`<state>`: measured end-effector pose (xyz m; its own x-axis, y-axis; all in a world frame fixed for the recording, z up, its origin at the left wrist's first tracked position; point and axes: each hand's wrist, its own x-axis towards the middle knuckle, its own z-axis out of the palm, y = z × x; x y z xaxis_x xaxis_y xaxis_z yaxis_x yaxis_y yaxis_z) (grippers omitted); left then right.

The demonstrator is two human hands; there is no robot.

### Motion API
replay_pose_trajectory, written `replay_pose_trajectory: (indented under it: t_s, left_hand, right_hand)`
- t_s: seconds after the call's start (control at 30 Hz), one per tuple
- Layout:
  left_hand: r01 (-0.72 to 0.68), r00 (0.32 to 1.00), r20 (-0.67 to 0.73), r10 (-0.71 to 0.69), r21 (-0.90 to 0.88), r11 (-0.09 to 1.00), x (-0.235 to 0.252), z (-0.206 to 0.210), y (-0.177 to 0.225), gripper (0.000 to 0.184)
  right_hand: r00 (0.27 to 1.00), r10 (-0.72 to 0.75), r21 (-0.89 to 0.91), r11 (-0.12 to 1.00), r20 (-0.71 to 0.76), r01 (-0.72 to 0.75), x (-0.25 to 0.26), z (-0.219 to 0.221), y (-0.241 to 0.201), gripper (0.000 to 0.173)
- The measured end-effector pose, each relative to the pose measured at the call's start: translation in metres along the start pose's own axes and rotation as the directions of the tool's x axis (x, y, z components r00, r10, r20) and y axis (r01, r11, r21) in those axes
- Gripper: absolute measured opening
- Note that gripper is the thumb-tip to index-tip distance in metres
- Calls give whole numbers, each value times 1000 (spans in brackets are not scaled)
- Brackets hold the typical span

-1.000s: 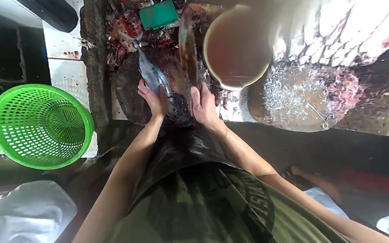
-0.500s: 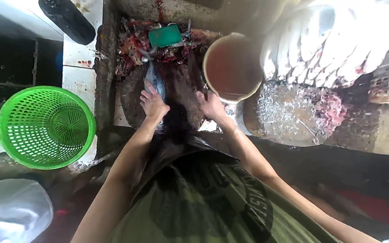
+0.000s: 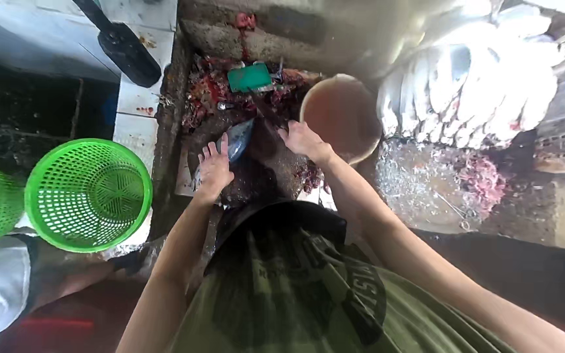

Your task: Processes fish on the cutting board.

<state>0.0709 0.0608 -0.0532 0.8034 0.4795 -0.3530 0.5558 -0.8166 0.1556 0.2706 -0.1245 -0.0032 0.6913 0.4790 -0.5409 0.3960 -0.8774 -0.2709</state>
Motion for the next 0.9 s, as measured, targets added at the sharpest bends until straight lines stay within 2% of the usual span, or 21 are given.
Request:
replay_pose_trajectory:
  t_s: [0.07,0.13,0.2,0.27,0.3,0.33,0.4,0.47,0.5,0.53,0.57,0.6,0.63,0.67,0.7,0.77,0.8,0.83,0.87,0.9]
  left_hand:
    - [2,1000,-8,-3,-42,999,2,0,-1,128]
    - [29,999,-6,-31,-230,973,-2,4,-4,115]
    - [55,998,26,-48,-516,855,-1,-5,-9,105]
    - [54,998,67,-13,-658,751,-7,-15,-10,102]
    - [31,998,64,13,-637,770,-9,-21,-11,102]
    - [-4,998,49,38,-552,834,-10,-27,-11,101]
    - [-54,997,44,68,-256,965,-10,-33,-11,101]
    - [-99,993,68,100,-15,995,-9,-30,-14,99]
    - [-124,989,81,120,46,991,-7,-28,-16,98]
    - [-139,987,87,132,79,987,-7,-24,-18,101]
    - [-149,987,81,142,96,984,-7,-21,-20,105]
    - [-161,986,68,154,107,981,-8,-19,-20,108]
    - [-168,985,59,163,109,980,-10,-19,-20,109]
    - [-163,986,54,159,90,982,-13,-18,-20,110]
    - [-145,988,52,143,44,988,-16,-19,-22,109]
    - [-89,994,44,97,-166,982,-17,-20,-30,105]
    - [-55,994,66,81,-328,943,-22,-20,-35,102]
    - [1,993,102,60,-516,857,-27,-23,-36,99]
    - [74,988,148,41,-691,719,-30,-27,-33,95]
    - [168,976,215,32,-839,518,-35,-30,-28,90]
  right_hand:
    - [999,2,73,997,-46,1,-20,-29,-7,59]
    - [986,-30,154,987,-166,56,-44,-46,0,56]
    - [947,-56,237,962,-317,137,-56,-58,8,52]
    - [892,-73,322,917,-446,236,-66,-54,16,48]
    - [864,-78,370,882,-497,293,-68,-51,19,45]
    - [836,-88,416,836,-541,357,-68,-47,21,43]
    - [785,-117,487,726,-608,486,-67,-40,20,38]
    - [738,-155,504,638,-657,582,-57,-22,17,37]
    - [732,-172,488,643,-659,590,-48,-8,15,38]
    - [755,-186,449,705,-629,548,-37,12,15,40]
    - [827,-182,389,815,-532,430,-29,31,16,45]
    - [932,-141,313,916,-333,251,-21,45,18,51]
    - [988,-79,241,964,-133,110,-12,55,19,57]
    - [1000,-26,202,979,-10,27,-8,59,21,59]
    - [999,3,189,982,51,-13,-8,57,21,59]
    - [996,15,184,982,83,-30,-10,42,21,59]
    - [995,28,186,982,93,-45,-19,41,23,58]
    - [995,45,200,978,93,-63,-25,41,25,58]
    - [995,60,213,974,80,-76,-26,39,27,58]
    - [995,75,233,968,66,-88,-28,40,28,59]
